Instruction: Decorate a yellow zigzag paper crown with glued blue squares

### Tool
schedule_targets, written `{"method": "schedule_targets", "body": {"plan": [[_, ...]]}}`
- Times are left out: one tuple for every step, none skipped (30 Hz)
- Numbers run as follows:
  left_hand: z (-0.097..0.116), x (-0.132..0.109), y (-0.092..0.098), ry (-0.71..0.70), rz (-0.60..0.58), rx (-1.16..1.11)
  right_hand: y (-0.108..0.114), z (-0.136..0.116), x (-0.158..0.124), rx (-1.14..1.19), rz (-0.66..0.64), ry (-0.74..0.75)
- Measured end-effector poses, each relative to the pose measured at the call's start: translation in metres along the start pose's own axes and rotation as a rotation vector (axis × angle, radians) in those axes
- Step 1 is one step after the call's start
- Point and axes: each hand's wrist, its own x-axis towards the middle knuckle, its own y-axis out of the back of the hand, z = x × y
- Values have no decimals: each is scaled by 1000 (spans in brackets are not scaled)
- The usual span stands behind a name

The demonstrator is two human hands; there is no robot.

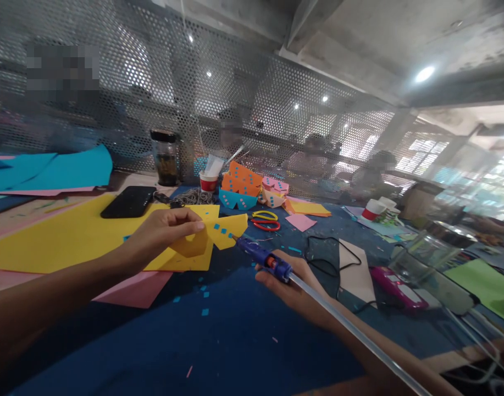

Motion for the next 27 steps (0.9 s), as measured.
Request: {"method": "schedule_targets", "body": {"plan": [[0,0,0,2,-2,0,0,0,0,3,-4,-9],[0,0,0,4,-4,-2,-1,1,1,4,-10,-18],[0,-1,0,5,-4,-6,-1,1,1,4,-16,-25],[1,-1,-1,7,-3,-10,-1,1,1,3,-18,-28],[1,0,-1,9,-3,-13,-1,1,1,4,-19,-25],[1,0,-1,14,-2,-14,-1,0,1,8,-18,-23],[2,0,-2,17,-3,-12,-1,0,1,13,-19,-21],[2,0,-2,16,-2,-8,-1,-1,1,20,-14,-21],[3,-1,-3,10,0,-1,-1,-2,1,27,-9,-22],[3,-1,-3,1,2,6,-2,-2,1,32,-3,-22],[4,-1,-3,-8,5,13,-2,-3,1,33,6,-21],[4,-1,-3,-14,6,18,-2,-3,0,30,17,-18],[3,-1,-3,-12,6,23,-2,-3,0,27,25,-15],[3,0,-3,-6,4,27,-2,-3,0,24,27,-15],[3,0,-3,1,1,27,-2,-3,0,23,25,-14],[2,0,-3,6,-2,27,-2,-2,0,22,20,-12],[3,-1,-3,12,-3,27,-2,-2,0,20,12,-10],[3,-1,-3,17,-3,26,-2,-2,0,18,8,-9],[3,-1,-3,23,-4,25,-2,-1,0,15,7,-10],[4,-1,-4,28,-3,25,-2,-1,0,15,12,-10],[5,-2,-4,29,1,26,-2,-2,0,19,20,-11],[6,-2,-4,28,4,29,-2,-2,0,27,30,-8],[6,-2,-4,23,10,32,-2,-2,0,33,39,-5],[6,-2,-4,15,14,34,-2,-2,0,35,47,-1],[6,-2,-4,10,17,33,-2,-2,0,30,51,3],[6,-2,-4,8,13,29,-2,-1,0,17,51,7],[6,-2,-4,9,8,23,-2,-1,0,1,45,10]]}}
